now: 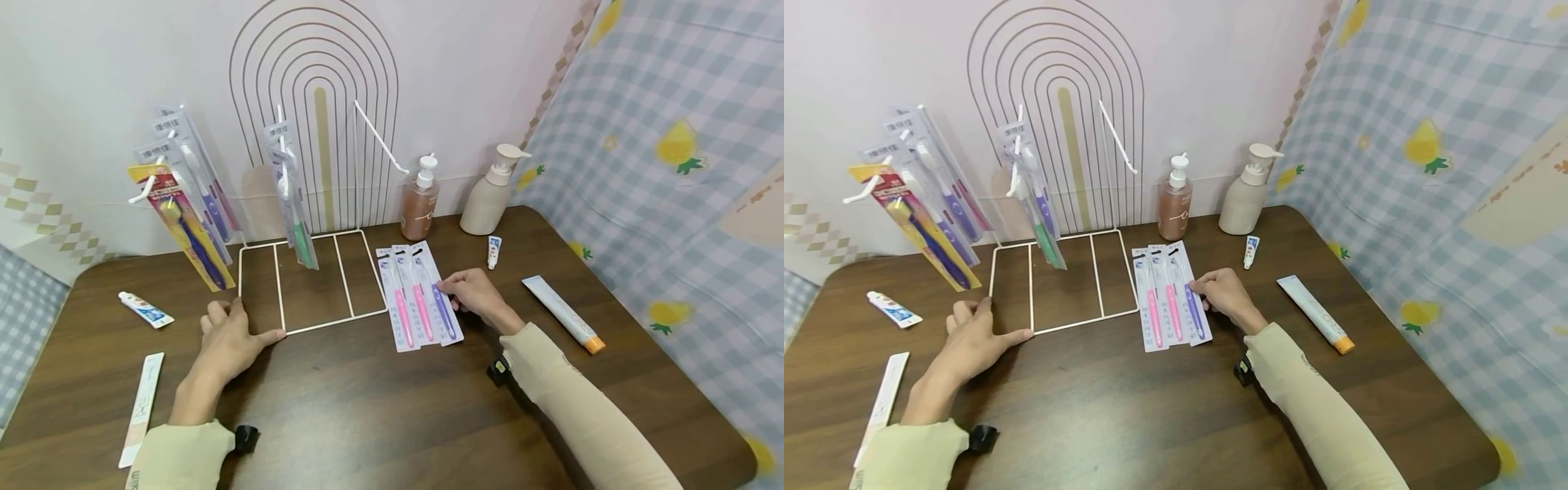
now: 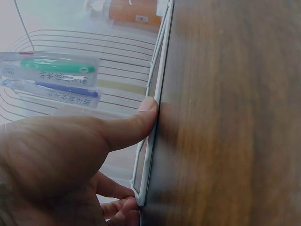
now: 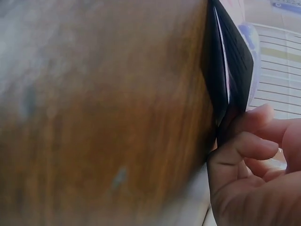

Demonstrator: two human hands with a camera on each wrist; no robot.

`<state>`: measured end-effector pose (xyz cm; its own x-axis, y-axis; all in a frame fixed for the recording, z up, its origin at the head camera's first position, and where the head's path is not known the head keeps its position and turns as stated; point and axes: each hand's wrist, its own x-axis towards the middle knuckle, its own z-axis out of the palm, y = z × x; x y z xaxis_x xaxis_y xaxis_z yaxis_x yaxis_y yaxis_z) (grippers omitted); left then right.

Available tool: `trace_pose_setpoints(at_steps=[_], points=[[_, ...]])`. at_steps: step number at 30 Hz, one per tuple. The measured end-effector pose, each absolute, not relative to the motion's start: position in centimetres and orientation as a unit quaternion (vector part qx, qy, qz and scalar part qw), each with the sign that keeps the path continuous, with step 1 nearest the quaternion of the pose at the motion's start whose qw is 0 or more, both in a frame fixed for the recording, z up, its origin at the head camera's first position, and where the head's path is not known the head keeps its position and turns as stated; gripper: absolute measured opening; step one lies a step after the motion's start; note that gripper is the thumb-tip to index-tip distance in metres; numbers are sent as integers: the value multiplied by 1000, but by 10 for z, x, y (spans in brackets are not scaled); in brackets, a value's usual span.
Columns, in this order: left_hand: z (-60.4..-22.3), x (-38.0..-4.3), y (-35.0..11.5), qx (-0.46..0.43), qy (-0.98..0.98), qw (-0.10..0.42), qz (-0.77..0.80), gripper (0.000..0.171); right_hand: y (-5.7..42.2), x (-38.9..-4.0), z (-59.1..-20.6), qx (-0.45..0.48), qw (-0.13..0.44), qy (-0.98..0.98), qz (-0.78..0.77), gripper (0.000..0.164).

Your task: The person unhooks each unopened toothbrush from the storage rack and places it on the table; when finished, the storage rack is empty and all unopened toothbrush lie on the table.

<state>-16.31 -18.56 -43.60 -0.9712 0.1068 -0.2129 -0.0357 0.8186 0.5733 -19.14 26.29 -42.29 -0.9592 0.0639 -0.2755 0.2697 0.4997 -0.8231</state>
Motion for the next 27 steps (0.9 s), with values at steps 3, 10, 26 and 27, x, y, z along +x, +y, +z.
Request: trace_pose_setpoints(at_steps=[3,10,26,27], points=[[-428,-161,-183,11,945,134,297,124,262,-191,-422,94,97,866,-482,29],[-434,-162,-184,17,947,117,300,125,259,-191,-423,89,79,875,-469,27],[-441,-165,-187,20,947,114,301,128,278,-214,-454,83,64,900,-422,23],[-442,-165,-188,18,946,114,302,129,277,-213,-451,87,68,902,-418,23]])
